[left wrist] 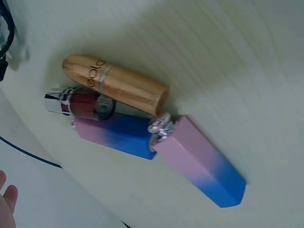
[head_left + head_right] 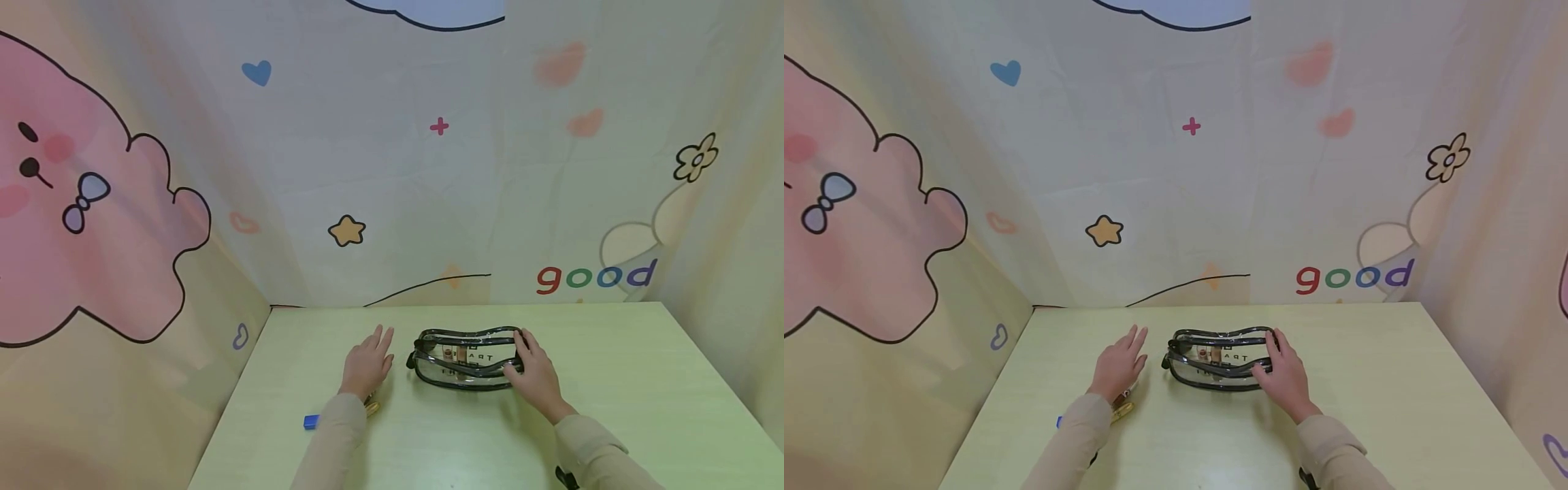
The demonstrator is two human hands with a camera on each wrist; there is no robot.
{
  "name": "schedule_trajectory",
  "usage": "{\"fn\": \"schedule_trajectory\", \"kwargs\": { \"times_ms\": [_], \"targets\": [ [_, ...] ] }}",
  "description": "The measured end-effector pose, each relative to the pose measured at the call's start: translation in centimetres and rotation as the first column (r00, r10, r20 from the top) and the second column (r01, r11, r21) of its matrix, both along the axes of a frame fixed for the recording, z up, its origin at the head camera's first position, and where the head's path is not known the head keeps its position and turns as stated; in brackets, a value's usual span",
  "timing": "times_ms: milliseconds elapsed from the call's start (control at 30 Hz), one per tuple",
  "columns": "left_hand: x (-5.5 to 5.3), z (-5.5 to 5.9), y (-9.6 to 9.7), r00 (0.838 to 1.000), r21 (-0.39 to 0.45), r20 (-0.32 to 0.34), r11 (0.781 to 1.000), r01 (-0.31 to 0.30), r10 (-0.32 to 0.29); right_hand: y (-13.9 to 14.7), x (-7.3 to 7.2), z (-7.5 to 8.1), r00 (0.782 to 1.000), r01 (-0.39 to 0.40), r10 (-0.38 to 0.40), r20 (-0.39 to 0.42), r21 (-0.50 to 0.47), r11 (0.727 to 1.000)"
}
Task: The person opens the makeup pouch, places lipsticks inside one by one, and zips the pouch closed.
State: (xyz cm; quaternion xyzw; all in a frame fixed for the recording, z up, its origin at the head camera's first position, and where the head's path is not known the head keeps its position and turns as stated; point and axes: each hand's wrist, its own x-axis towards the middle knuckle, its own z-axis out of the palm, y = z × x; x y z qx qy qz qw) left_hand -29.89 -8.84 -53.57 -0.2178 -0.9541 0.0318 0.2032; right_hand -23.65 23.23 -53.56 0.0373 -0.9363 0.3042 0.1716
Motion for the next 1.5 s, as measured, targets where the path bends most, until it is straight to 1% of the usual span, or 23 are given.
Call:
{"fn": "schedule_trajectory", "kwargs": {
  "times_ms": [133, 233, 300, 467, 600, 733, 833, 967, 1100, 1233, 1367, 1500],
  "targets": [
    [0.1, -0.6, -0.8, 0.998, -0.002, 0.059, 1.0, -0.029, 0.029, 0.0, -0.1, 0.0, 1.0, -0.001, 0.001, 0.007, 0.0, 1.0],
    [0.3, -0.9, -1.5, 0.992, 0.009, 0.117, 0.999, -0.049, 0.048, 0.0, -0.1, 0.0, 1.0, -0.001, 0.0, 0.008, 0.002, 1.0],
    [0.5, -1.2, -2.1, 0.989, 0.015, 0.141, 0.998, -0.054, 0.052, 0.0, -0.2, 0.0, 1.0, -0.001, 0.001, 0.007, 0.002, 1.0],
    [1.1, -1.9, -3.6, 0.985, 0.011, 0.163, 0.998, -0.061, 0.059, -0.1, -0.2, 0.1, 1.0, 0.002, -0.002, 0.008, 0.004, 1.0],
    [1.4, -2.3, -4.4, 0.976, 0.022, 0.206, 0.997, -0.071, 0.065, -0.1, -0.2, 0.2, 1.0, 0.003, -0.003, 0.007, 0.007, 1.0],
    [1.7, -2.8, -5.1, 0.963, 0.041, 0.261, 0.996, -0.075, 0.062, -0.1, -0.2, 0.2, 1.0, 0.001, -0.001, 0.003, 0.006, 1.0],
    [2.0, -3.1, -5.7, 0.962, 0.058, 0.267, 0.996, -0.07, 0.052, -0.1, -0.1, 0.1, 1.0, -0.001, 0.001, -0.003, 0.001, 1.0],
    [2.3, -3.7, -6.3, 0.972, 0.069, 0.233, 0.996, -0.052, 0.035, -0.1, -0.1, 0.1, 1.0, -0.004, 0.004, -0.007, -0.005, 1.0],
    [2.6, -4.2, -6.9, 0.974, 0.079, 0.227, 0.996, -0.034, 0.016, 0.0, -0.1, 0.1, 1.0, -0.004, 0.004, 0.008, -0.007, 1.0],
    [2.9, -4.5, -7.2, 0.965, 0.085, 0.26, 0.996, -0.039, 0.016, 0.0, 0.0, 0.1, 1.0, -0.003, 0.003, 0.022, -0.005, 1.0],
    [3.0, -4.7, -7.5, 0.956, 0.071, 0.29, 0.996, -0.059, 0.036, 0.0, 0.0, 0.1, 1.0, -0.004, 0.004, 0.021, 0.001, 1.0],
    [3.0, -4.8, -7.7, 0.953, 0.046, 0.299, 0.997, -0.068, 0.051, 0.1, 0.0, 0.0, 1.0, -0.003, 0.003, 0.02, 0.002, 1.0]
  ]
}}
